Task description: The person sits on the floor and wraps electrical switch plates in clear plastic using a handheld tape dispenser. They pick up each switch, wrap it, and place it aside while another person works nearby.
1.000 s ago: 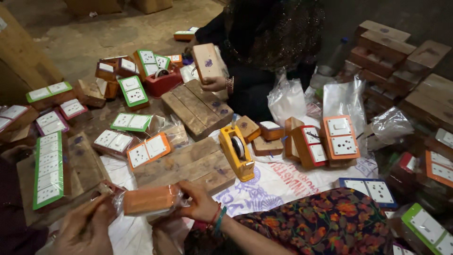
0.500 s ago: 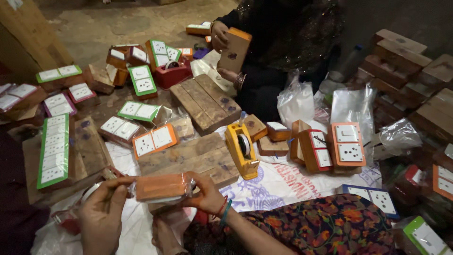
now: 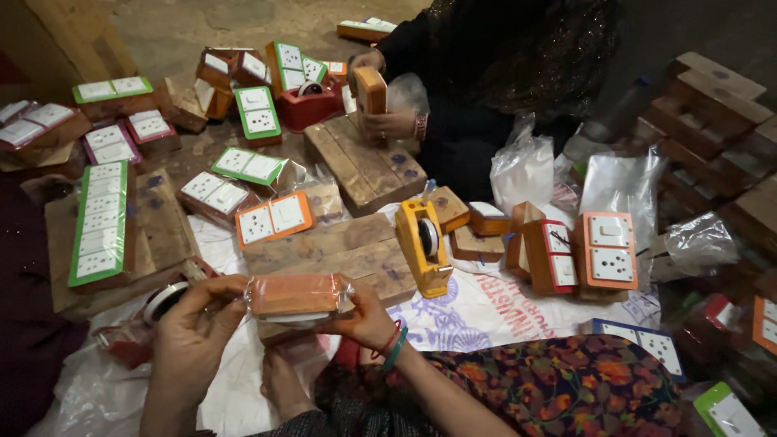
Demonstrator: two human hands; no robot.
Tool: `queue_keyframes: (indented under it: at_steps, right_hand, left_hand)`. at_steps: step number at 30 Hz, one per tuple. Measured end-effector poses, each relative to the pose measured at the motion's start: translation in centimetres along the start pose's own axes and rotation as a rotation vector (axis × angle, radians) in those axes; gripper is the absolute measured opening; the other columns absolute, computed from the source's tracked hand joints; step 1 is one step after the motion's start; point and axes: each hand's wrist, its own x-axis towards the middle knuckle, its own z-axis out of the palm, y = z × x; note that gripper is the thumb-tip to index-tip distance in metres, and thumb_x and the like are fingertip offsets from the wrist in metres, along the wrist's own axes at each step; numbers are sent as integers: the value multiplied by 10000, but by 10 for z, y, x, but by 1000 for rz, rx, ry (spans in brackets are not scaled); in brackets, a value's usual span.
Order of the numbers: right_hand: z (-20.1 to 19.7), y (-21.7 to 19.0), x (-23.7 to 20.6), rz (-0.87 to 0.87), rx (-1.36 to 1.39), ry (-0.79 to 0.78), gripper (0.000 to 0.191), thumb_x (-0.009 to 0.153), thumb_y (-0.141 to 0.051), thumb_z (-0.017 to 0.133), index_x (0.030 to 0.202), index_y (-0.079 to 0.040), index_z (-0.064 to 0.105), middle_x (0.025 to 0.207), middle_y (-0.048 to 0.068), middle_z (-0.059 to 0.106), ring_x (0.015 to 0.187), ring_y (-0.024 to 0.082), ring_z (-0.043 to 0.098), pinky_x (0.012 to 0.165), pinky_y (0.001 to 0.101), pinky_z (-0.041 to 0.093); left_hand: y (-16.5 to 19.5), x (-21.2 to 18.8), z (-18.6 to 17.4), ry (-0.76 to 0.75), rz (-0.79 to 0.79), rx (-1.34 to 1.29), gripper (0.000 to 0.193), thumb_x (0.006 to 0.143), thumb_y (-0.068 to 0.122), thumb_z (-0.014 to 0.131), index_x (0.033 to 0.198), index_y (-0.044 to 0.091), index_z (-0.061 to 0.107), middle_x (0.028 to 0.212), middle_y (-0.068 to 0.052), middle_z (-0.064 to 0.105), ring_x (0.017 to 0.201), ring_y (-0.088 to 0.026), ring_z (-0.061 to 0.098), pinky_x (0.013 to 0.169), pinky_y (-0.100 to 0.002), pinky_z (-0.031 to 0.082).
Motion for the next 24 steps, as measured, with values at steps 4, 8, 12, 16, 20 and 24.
queue_keyframes:
  at_steps: [4, 8, 12, 16, 20, 24]
  right_hand:
    - [-4, 16, -2, -61, -97, -13, 629, 807, 53, 849, 1380, -19, 601, 1291, 62, 674, 1222, 167, 623, 1017, 366, 587]
    - [-8, 31, -4, 155, 52, 33, 678, 802, 7, 832, 1416, -23, 546, 1316, 67, 680, 1197, 182, 661, 1027, 369, 588]
    - [-12, 38, -7, 48, -93, -2, 728, 788, 1, 853, 1437, -10, 523, 1304, 82, 673, 1194, 175, 630, 1037, 361, 546]
    - [-20, 34, -5, 4, -93, -21, 633, 816, -20, 851, 1385, 19, 576, 1316, 99, 693, 1220, 203, 659, 1047, 369, 559]
    - [-26, 22, 0, -32, -179, 31, 584, 762, -4, 857, 1305, 24, 642, 1220, 114, 741, 1125, 211, 708, 979, 374, 597]
    - [-13, 8, -2, 41, -133, 21, 583, 752, -2, 851, 1285, -8, 613, 1206, 85, 717, 1118, 185, 683, 973, 353, 582]
  left_hand:
    - [22, 1, 12, 32, 82, 230, 80, 971, 30, 620, 1041, -6, 631, 1076, -67, 665, 969, -131, 620, 865, -270, 516]
    - [44, -4, 24, 212, 316, 594, 76, 1005, 43, 561, 988, -18, 602, 1028, -100, 587, 907, -182, 593, 812, -307, 497]
    - [55, -2, 34, 357, 466, 604, 197, 1079, 129, 529, 1000, -41, 588, 1079, -119, 535, 964, -210, 572, 853, -342, 488]
    - [64, -6, 27, 410, 474, 238, 417, 1160, 354, 473, 972, -8, 556, 1007, -98, 524, 895, -196, 548, 830, -323, 466]
    - [73, -18, 12, 357, 334, 393, 542, 1095, 506, 442, 1003, -12, 572, 876, -92, 574, 784, -207, 553, 743, -342, 462]
    - [67, -9, 22, 180, 168, 621, 581, 956, 563, 546, 899, -9, 631, 763, -140, 662, 685, -222, 638, 599, -388, 483]
